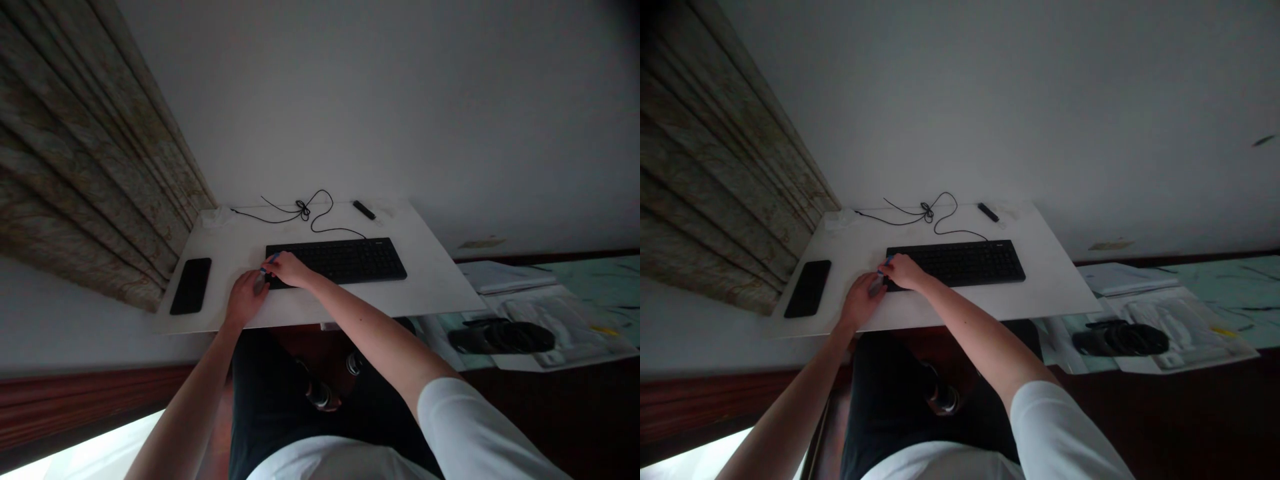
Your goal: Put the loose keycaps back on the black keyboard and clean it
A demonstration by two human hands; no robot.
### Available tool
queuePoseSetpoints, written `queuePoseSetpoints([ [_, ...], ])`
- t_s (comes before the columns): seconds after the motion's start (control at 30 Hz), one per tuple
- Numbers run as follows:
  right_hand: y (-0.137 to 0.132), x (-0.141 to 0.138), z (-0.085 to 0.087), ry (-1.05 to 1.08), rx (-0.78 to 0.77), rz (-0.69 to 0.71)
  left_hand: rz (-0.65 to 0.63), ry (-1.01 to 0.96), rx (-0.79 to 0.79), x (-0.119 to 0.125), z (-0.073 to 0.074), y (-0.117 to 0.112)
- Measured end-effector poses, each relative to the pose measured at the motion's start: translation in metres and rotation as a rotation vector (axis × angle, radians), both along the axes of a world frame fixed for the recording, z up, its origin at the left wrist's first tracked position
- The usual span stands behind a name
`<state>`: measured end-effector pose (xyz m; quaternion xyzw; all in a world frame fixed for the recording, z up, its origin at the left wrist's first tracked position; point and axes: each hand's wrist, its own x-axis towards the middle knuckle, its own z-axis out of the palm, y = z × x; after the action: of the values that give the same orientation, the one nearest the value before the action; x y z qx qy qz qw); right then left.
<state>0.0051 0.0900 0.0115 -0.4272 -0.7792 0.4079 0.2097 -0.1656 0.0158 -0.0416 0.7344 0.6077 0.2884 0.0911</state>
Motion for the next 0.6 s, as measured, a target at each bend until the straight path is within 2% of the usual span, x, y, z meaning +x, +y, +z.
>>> queuePoseSetpoints([
  [0.1, 0.001, 0.002, 0.003, -0.115, 0.070, 0.022, -0.007, -0.043, 0.001, -0.001, -0.001, 0.000],
  [0.27, -0.002, 0.024, 0.003, -0.211, 0.086, 0.037, -0.008, -0.050, 0.007, -0.002, -0.002, -0.001],
  [0.6, -0.002, 0.101, 0.009, -0.174, -0.004, 0.045, -0.027, -0.017, 0.000, 0.000, 0.001, -0.003],
])
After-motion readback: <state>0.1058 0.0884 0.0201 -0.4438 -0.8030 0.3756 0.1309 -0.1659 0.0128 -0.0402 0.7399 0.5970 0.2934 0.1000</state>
